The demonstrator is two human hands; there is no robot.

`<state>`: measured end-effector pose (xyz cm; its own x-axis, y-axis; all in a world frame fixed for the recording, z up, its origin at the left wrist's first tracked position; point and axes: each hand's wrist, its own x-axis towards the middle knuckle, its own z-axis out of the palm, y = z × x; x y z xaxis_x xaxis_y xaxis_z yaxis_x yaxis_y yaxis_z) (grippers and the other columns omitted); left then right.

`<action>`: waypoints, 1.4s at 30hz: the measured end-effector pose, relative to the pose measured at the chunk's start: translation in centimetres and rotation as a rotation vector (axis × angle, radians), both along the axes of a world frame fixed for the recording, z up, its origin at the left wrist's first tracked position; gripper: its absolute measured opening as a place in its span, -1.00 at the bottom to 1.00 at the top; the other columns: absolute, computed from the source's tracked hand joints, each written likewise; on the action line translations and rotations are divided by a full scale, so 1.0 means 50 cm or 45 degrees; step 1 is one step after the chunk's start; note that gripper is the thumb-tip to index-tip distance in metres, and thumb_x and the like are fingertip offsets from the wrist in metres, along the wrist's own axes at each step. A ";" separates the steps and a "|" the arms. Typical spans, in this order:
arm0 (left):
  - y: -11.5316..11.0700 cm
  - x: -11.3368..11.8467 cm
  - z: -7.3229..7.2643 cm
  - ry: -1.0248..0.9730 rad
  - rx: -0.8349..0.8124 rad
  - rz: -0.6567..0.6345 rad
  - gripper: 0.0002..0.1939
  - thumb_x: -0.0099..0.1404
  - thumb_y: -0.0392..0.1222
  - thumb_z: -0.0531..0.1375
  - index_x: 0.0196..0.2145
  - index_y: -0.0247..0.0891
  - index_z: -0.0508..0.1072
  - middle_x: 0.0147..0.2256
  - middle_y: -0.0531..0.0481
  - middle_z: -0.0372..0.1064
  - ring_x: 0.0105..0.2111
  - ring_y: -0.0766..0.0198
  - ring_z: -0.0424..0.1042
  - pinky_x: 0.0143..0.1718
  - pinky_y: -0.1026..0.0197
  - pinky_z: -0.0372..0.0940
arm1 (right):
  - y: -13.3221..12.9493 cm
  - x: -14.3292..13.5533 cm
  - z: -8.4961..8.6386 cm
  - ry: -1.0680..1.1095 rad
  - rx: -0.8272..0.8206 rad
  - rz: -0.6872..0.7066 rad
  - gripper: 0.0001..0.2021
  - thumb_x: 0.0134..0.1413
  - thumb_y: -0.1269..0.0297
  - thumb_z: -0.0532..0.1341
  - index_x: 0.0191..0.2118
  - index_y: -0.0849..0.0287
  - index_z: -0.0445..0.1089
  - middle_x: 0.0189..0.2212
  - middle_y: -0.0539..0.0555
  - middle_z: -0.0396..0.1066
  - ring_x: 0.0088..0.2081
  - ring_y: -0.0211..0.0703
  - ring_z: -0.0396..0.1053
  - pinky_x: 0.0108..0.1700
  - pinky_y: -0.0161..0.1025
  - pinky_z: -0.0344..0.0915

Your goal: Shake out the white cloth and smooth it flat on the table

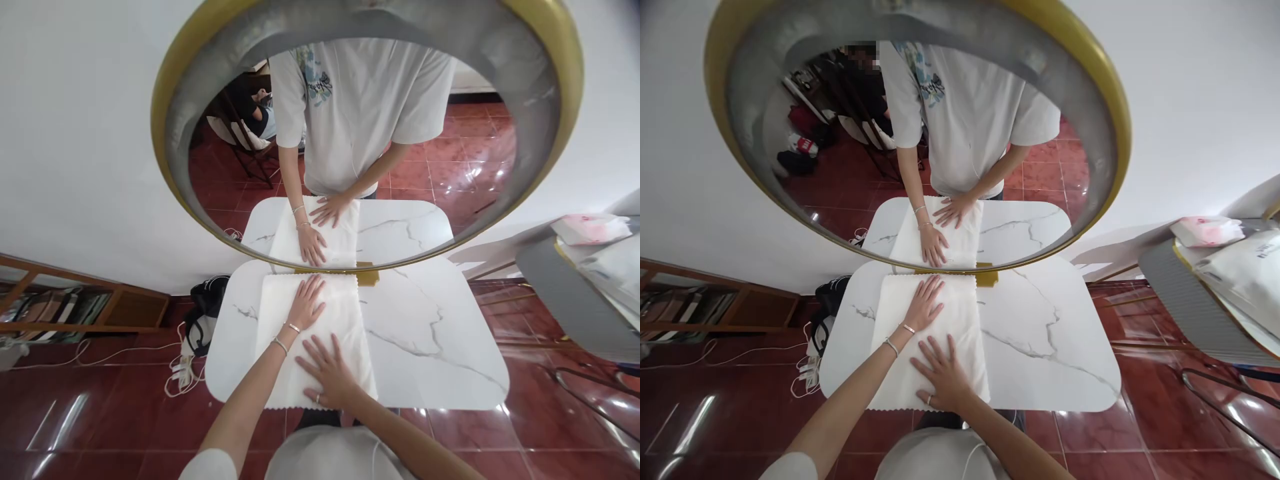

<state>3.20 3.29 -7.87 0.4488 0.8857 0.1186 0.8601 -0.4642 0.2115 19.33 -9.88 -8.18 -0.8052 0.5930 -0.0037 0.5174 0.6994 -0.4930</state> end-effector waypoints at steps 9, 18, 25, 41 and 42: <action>-0.004 0.114 -0.022 -0.117 0.063 -0.091 -0.32 0.35 -0.08 0.02 0.34 -0.25 -0.11 0.38 -0.13 -0.25 0.37 0.07 -0.31 0.33 -0.13 -0.22 | -0.032 0.077 0.012 -0.125 0.181 -0.145 -0.32 0.24 -0.08 0.00 0.38 -0.07 -0.24 0.39 0.08 -0.32 0.38 0.14 -0.36 0.25 0.30 -0.72; 0.006 0.082 -0.024 -0.187 0.047 -0.146 -0.34 0.35 -0.08 0.03 0.34 -0.20 -0.07 0.38 -0.09 -0.25 0.37 0.14 -0.27 0.33 -0.04 -0.19 | -0.033 0.044 0.011 -0.195 0.167 -0.149 -0.32 0.23 -0.08 0.00 0.38 -0.09 -0.25 0.39 0.08 -0.33 0.38 0.19 -0.38 0.23 0.37 -0.69; 0.005 -0.078 -0.015 -0.099 -0.004 -0.096 -0.33 0.36 -0.08 0.03 0.35 -0.18 -0.10 0.38 -0.10 -0.27 0.37 0.13 -0.27 0.33 -0.07 -0.18 | -0.015 -0.092 0.010 -0.134 0.064 -0.060 -0.30 0.24 -0.11 -0.02 0.38 -0.11 -0.31 0.39 0.07 -0.40 0.38 0.19 -0.40 0.22 0.36 -0.74; -0.097 -0.287 -0.012 -0.034 -0.007 0.635 -0.42 0.34 0.03 0.07 0.28 -0.08 0.15 0.38 -0.10 -0.30 0.36 -0.13 -0.27 0.29 -0.22 -0.12 | 0.160 -0.151 -0.002 0.004 0.505 -0.822 -0.32 0.33 0.22 -0.07 0.39 0.27 -0.47 0.37 0.22 -0.22 0.37 0.04 -0.21 0.31 0.07 -0.03; -0.091 -0.295 -0.011 -0.017 -0.016 0.639 -0.42 0.34 0.03 0.08 0.27 -0.08 0.16 0.38 -0.10 -0.29 0.36 -0.12 -0.27 0.30 -0.20 -0.12 | 0.180 -0.158 -0.007 -0.005 0.522 -0.784 -0.32 0.33 0.22 -0.06 0.39 0.30 -0.46 0.37 0.23 -0.21 0.37 0.03 -0.21 0.31 0.05 -0.02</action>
<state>-11.55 -1.28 -8.42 -0.0347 0.9934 0.1095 0.9738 0.0090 0.2272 11.41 -0.85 -8.54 -0.3266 0.8918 0.3131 0.8768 0.4096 -0.2521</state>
